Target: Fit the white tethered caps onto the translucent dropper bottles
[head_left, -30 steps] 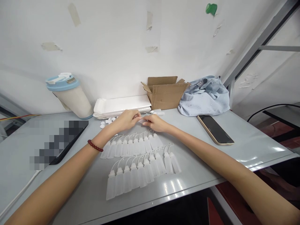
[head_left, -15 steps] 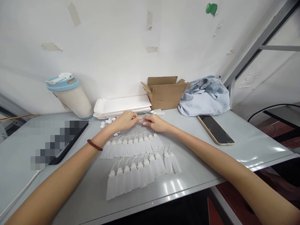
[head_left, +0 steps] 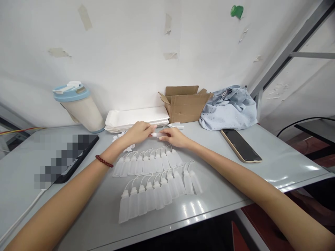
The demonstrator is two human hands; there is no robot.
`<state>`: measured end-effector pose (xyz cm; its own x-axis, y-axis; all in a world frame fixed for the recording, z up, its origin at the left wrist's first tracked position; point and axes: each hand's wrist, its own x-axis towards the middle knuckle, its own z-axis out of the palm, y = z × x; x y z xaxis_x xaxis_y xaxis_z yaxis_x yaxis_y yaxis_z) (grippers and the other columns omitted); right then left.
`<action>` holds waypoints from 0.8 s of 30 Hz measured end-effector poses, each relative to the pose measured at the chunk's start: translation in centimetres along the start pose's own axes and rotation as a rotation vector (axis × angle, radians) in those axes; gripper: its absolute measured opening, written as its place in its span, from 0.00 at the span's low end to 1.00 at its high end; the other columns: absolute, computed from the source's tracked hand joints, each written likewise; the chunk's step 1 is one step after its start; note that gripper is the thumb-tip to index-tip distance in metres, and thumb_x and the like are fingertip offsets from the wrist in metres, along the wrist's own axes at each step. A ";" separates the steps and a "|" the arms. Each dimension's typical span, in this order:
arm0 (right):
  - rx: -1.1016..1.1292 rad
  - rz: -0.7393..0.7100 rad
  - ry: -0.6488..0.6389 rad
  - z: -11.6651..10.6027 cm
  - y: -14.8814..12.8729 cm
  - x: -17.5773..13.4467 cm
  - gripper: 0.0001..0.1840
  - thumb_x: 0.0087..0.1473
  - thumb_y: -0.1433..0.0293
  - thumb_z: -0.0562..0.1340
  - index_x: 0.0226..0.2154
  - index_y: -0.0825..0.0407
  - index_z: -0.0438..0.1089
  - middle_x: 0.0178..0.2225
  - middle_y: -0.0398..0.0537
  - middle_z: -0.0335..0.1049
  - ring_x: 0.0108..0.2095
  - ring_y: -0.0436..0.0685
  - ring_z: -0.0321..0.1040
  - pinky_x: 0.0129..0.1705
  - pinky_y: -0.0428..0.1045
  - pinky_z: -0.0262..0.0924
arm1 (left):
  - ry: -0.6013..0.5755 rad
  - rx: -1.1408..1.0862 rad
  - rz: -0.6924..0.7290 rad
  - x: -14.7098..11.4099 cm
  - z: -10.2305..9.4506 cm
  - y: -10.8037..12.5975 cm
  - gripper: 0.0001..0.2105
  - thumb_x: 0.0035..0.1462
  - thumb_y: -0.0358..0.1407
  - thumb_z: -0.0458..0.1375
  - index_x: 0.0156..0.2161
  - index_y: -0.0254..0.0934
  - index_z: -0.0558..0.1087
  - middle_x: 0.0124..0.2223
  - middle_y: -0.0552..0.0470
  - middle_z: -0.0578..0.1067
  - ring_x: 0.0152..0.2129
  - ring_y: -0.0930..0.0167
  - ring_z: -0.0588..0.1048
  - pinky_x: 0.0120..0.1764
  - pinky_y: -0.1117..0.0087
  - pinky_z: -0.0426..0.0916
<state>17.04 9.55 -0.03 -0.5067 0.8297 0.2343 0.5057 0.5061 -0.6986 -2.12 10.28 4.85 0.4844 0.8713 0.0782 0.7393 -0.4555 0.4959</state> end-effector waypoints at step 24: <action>-0.070 -0.112 0.270 0.2 -1.5 -0.7 0.15 0.59 0.67 0.53 0.23 0.54 0.64 0.21 0.41 0.54 0.24 0.49 0.50 0.29 0.47 0.46 | -0.150 -0.562 -0.152 -0.6 -0.5 0.8 0.16 0.53 0.44 0.57 0.27 0.31 0.75 0.29 0.46 0.77 0.24 0.73 0.72 0.30 0.71 0.67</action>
<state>16.47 8.14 0.73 -0.3629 0.7957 0.4849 0.5092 0.6052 -0.6119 -2.02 9.48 5.62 0.4836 0.8653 -0.1321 0.4645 -0.1258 0.8766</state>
